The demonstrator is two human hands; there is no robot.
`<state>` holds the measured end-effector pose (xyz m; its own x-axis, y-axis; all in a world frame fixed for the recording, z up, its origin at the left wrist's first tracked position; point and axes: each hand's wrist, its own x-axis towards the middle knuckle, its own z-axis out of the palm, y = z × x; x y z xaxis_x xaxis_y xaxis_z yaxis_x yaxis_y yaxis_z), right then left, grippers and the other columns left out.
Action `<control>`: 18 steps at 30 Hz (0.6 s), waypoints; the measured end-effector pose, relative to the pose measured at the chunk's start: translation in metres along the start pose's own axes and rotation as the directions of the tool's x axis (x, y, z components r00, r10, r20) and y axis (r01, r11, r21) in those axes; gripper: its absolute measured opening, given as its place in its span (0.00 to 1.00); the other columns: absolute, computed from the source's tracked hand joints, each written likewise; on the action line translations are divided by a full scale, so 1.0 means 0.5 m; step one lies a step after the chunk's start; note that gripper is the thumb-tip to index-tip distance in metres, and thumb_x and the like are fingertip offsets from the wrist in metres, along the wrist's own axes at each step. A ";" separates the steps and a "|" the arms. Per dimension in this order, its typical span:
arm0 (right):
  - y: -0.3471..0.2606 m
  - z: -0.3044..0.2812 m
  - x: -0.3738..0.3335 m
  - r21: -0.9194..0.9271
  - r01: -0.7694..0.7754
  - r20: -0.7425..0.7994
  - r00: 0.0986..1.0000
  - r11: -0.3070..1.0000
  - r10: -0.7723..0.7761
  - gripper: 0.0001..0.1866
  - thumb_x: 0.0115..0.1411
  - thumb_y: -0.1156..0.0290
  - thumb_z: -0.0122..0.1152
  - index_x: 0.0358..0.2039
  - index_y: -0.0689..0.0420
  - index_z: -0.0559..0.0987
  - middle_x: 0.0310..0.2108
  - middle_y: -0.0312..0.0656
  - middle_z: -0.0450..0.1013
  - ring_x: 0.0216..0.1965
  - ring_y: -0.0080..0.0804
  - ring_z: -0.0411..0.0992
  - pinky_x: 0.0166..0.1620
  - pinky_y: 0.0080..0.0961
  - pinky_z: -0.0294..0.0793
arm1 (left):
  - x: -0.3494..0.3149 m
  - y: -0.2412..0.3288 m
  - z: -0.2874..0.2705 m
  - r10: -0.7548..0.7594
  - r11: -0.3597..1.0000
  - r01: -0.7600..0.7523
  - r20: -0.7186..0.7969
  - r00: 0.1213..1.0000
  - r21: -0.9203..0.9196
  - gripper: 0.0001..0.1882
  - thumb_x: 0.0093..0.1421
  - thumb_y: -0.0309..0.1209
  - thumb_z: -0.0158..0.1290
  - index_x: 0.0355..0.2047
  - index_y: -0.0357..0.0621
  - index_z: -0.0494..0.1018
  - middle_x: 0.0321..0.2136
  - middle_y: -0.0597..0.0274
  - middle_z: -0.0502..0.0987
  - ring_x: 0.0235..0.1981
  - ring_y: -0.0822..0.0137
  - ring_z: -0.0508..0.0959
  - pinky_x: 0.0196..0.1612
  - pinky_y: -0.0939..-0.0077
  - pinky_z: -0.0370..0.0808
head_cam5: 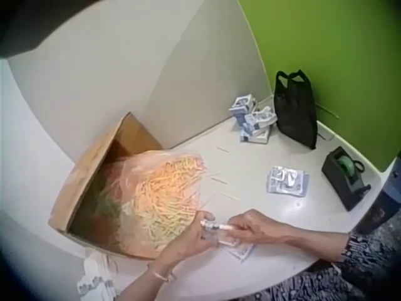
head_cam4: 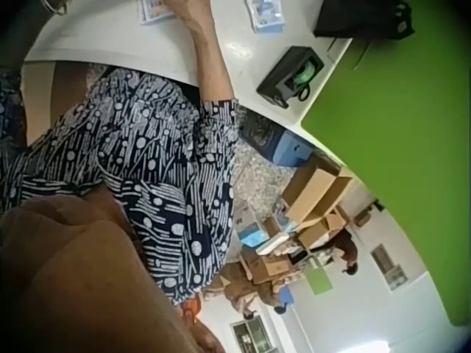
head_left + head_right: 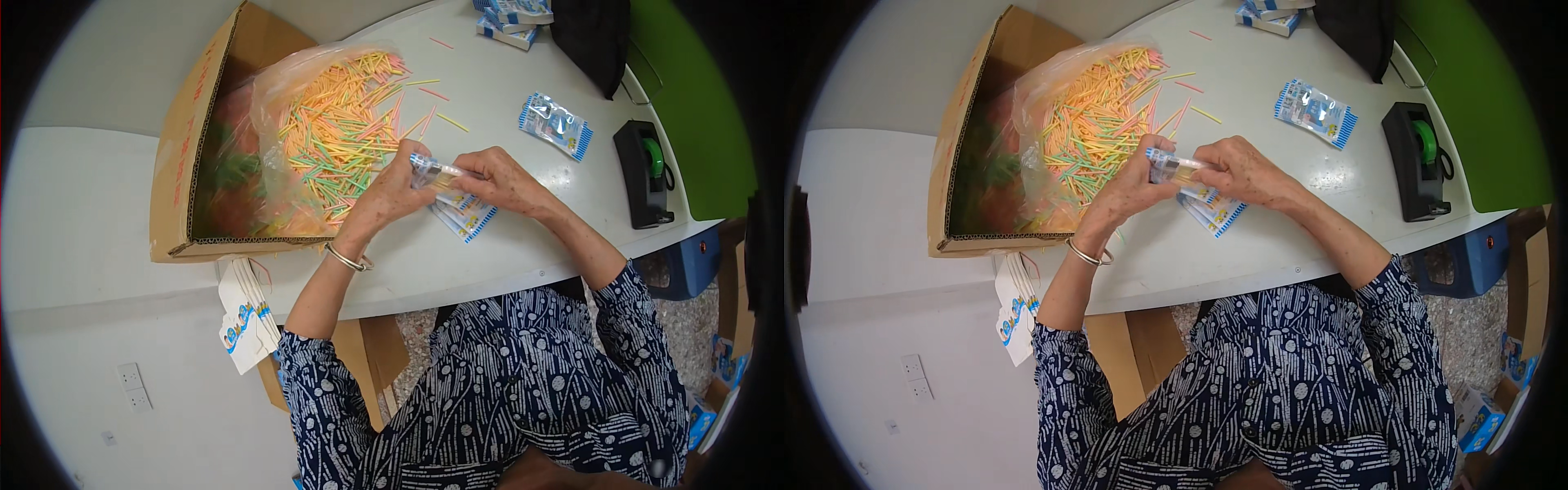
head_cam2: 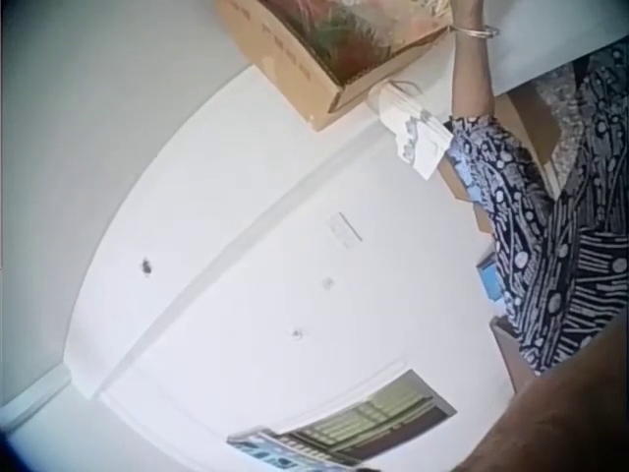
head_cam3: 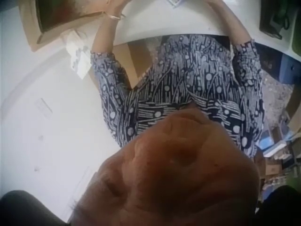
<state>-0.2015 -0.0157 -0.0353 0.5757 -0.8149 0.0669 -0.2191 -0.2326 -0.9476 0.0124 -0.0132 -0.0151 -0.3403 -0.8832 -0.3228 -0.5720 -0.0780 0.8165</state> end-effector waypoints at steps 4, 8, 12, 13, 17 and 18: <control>0.015 -0.020 0.000 0.024 -0.052 0.069 0.996 0.998 0.050 0.13 0.57 0.65 0.57 0.24 0.64 0.76 0.14 0.34 0.65 0.18 0.19 0.58 0.22 0.24 0.57 | -0.011 0.023 -0.003 0.128 0.976 -0.130 -0.024 0.991 -0.176 0.24 0.50 0.23 0.59 0.47 0.42 0.62 0.32 0.67 0.69 0.31 0.78 0.68 0.33 0.84 0.68; 0.012 -0.027 -0.002 0.207 -0.205 0.218 0.963 0.957 0.159 0.14 0.57 0.64 0.59 0.27 0.64 0.79 0.17 0.29 0.69 0.20 0.13 0.60 0.23 0.19 0.60 | -0.012 0.051 0.006 0.075 0.960 -0.079 -0.025 0.997 -0.267 0.14 0.52 0.26 0.57 0.39 0.40 0.69 0.28 0.70 0.71 0.32 0.80 0.70 0.35 0.85 0.68; 0.024 -0.025 -0.005 0.267 -0.216 0.233 0.960 0.939 0.155 0.14 0.56 0.64 0.61 0.31 0.64 0.81 0.20 0.30 0.73 0.22 0.12 0.64 0.26 0.15 0.63 | -0.002 0.036 0.014 0.064 0.970 -0.071 -0.042 0.997 -0.230 0.09 0.52 0.26 0.58 0.33 0.39 0.72 0.25 0.71 0.73 0.29 0.81 0.70 0.32 0.85 0.67; 0.026 -0.025 -0.006 0.269 -0.236 0.241 0.955 0.934 0.172 0.14 0.56 0.64 0.62 0.34 0.64 0.81 0.22 0.31 0.74 0.24 0.11 0.66 0.28 0.14 0.65 | -0.002 0.037 0.016 0.080 0.973 -0.083 -0.026 0.996 -0.215 0.08 0.52 0.27 0.57 0.32 0.39 0.73 0.25 0.71 0.73 0.28 0.81 0.70 0.31 0.85 0.67; 0.035 -0.034 -0.012 0.332 -0.248 0.279 0.947 0.910 0.156 0.16 0.55 0.64 0.63 0.37 0.66 0.81 0.26 0.33 0.77 0.26 0.11 0.68 0.30 0.14 0.66 | -0.002 0.056 0.020 0.112 0.943 -0.113 -0.021 0.993 -0.313 0.07 0.53 0.29 0.57 0.30 0.39 0.74 0.24 0.71 0.73 0.25 0.81 0.69 0.29 0.84 0.67; 0.036 -0.031 -0.012 0.333 -0.248 0.280 0.947 0.910 0.156 0.16 0.55 0.64 0.63 0.37 0.66 0.81 0.26 0.33 0.77 0.26 0.11 0.68 0.30 0.14 0.66 | -0.001 0.056 0.020 0.111 0.943 -0.112 -0.021 0.994 -0.312 0.07 0.53 0.29 0.57 0.30 0.39 0.74 0.24 0.71 0.73 0.25 0.81 0.69 0.29 0.84 0.67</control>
<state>-0.2208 -0.0232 -0.0480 0.7317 -0.6596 -0.1716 -0.0799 0.1671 -0.9827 -0.0108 -0.0101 0.0032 -0.3863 -0.8959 -0.2196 -0.2681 -0.1188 0.9560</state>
